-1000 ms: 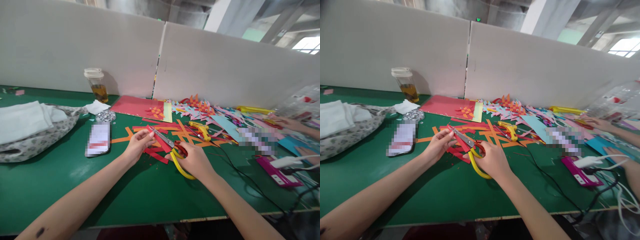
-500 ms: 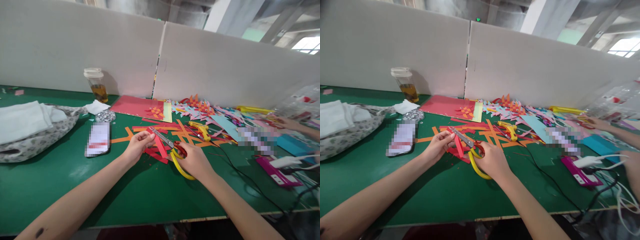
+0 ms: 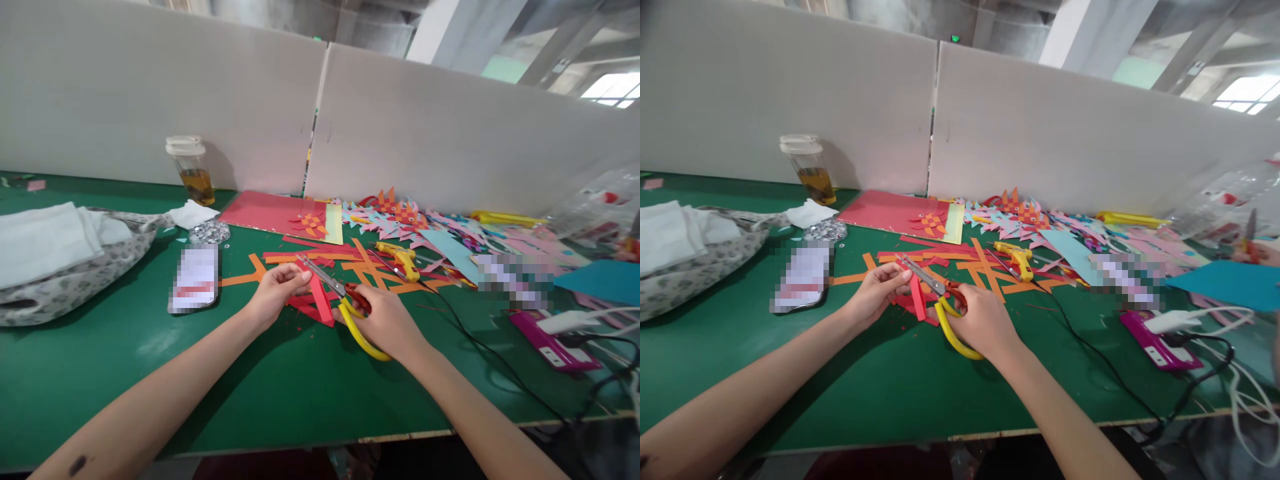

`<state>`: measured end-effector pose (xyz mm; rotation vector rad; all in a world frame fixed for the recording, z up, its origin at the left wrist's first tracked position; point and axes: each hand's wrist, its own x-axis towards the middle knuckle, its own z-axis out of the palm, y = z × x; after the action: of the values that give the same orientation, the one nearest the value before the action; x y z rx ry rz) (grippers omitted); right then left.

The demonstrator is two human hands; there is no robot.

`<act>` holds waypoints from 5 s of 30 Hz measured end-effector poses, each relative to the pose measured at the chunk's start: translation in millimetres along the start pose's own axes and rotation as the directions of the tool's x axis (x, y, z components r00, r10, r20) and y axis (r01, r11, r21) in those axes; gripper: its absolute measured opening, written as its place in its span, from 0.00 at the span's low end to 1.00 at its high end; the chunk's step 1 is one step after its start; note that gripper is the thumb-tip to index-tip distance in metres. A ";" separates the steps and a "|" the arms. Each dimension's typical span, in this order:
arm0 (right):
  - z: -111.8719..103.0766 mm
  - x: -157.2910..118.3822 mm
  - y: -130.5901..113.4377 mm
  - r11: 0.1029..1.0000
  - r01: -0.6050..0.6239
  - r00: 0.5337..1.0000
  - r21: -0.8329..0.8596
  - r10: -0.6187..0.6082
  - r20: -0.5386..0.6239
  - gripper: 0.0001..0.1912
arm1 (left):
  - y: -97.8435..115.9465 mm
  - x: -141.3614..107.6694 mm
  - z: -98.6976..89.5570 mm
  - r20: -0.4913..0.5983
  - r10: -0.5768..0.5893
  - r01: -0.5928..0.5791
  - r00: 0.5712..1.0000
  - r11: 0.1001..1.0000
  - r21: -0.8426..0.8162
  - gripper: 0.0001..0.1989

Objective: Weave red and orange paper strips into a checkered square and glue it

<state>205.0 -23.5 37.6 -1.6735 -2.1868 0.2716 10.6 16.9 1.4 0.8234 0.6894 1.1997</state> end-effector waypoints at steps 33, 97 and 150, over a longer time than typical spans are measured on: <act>17.7 2.4 -2.0 0.769 -0.327 0.945 0.549 0.270 0.185 0.18 | -4.8 -3.1 6.9 -0.104 -0.052 0.065 0.993 0.990 0.124 0.12; -3.5 8.9 2.6 0.574 -0.369 0.924 0.731 0.313 0.220 0.19 | -2.1 -1.8 0.2 0.032 0.248 -0.241 0.968 0.889 0.390 0.14; -8.6 15.6 14.4 0.333 -0.314 0.881 0.889 0.451 0.142 0.23 | -0.1 -2.1 3.0 -0.121 0.056 -0.023 0.991 0.965 0.261 0.27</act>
<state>217.7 -5.2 42.8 -1.3934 -1.0418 1.1963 12.6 14.3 3.0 0.9875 0.9530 1.2215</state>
